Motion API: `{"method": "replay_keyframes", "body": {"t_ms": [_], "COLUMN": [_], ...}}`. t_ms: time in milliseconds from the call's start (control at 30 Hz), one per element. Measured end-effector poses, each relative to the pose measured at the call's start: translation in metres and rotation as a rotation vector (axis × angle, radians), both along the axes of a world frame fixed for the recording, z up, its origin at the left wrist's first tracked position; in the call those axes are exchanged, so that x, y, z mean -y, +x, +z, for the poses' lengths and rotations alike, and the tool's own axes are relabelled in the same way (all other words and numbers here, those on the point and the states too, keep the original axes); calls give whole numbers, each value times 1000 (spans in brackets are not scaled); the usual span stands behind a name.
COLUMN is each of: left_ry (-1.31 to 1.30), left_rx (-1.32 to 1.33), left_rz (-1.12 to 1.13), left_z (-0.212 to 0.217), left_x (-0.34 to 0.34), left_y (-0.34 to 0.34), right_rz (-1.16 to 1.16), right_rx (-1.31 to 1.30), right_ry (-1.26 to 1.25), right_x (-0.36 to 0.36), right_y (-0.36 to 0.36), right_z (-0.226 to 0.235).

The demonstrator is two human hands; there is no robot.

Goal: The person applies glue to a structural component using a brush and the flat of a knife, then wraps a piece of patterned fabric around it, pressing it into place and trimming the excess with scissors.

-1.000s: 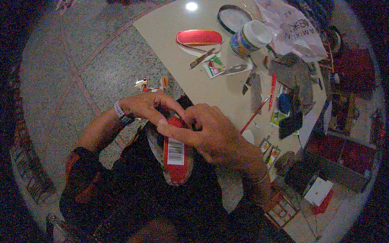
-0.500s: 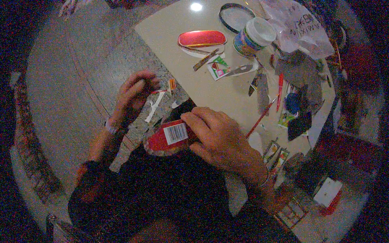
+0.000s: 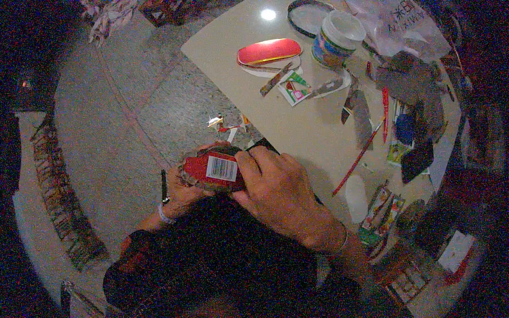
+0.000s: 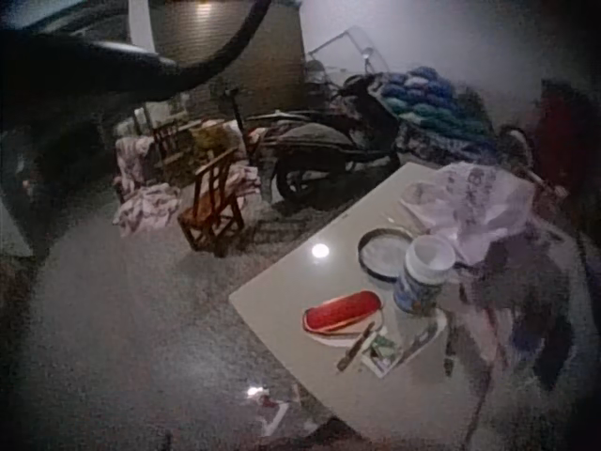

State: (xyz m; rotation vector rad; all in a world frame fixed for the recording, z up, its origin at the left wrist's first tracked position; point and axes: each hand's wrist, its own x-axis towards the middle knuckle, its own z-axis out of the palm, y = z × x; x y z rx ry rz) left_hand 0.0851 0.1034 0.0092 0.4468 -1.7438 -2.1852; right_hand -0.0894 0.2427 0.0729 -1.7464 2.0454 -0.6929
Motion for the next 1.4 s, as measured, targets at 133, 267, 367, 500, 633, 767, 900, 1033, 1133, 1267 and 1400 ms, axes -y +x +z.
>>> {"method": "replay_keyframes", "body": {"t_ms": [133, 267, 367, 500, 633, 767, 900, 1033, 1133, 1267, 1400], "left_ry": [97, 60, 152, 266, 282, 179, 309, 290, 293, 325, 322], "left_rx": [26, 71, 149, 41, 48, 139, -13, -3, -15, -1, -19], "left_rz": [12, -12, 58, 95, 128, 89, 9, 32, 37, 59, 60], "left_z": [3, 0, -13, -16, -4, -7, -1, -2, -1, 2, -2], "left_x": [-5, -5, -9, -11, -12, -6, -6, -6, -6, -6, -6], "left_y": [0, 6, 14, 11, -2, -5, -10, -11, -12, -13, -12], "right_rz": [-5, -4, -3, -5, -21, -28, -10, -1, -12, -27, -27], "right_rx": [48, 67, 84, 90, 107, 103, 77, 75, 73, 80, 66], "right_ry": [23, 41, 56, 67, 65, 59, 72, 74, 67, 65, 80], "right_x": [-2, -3, -3, -3, -2, 0, 1, 3, 4, 5, 5], "right_y": [3, 2, 2, 2, 1, 1, 1, 1, 2, 3, 4], "right_z": [-4, -5, -5, -6, -7, -8, -8, -7, -7, -6, -6]}}
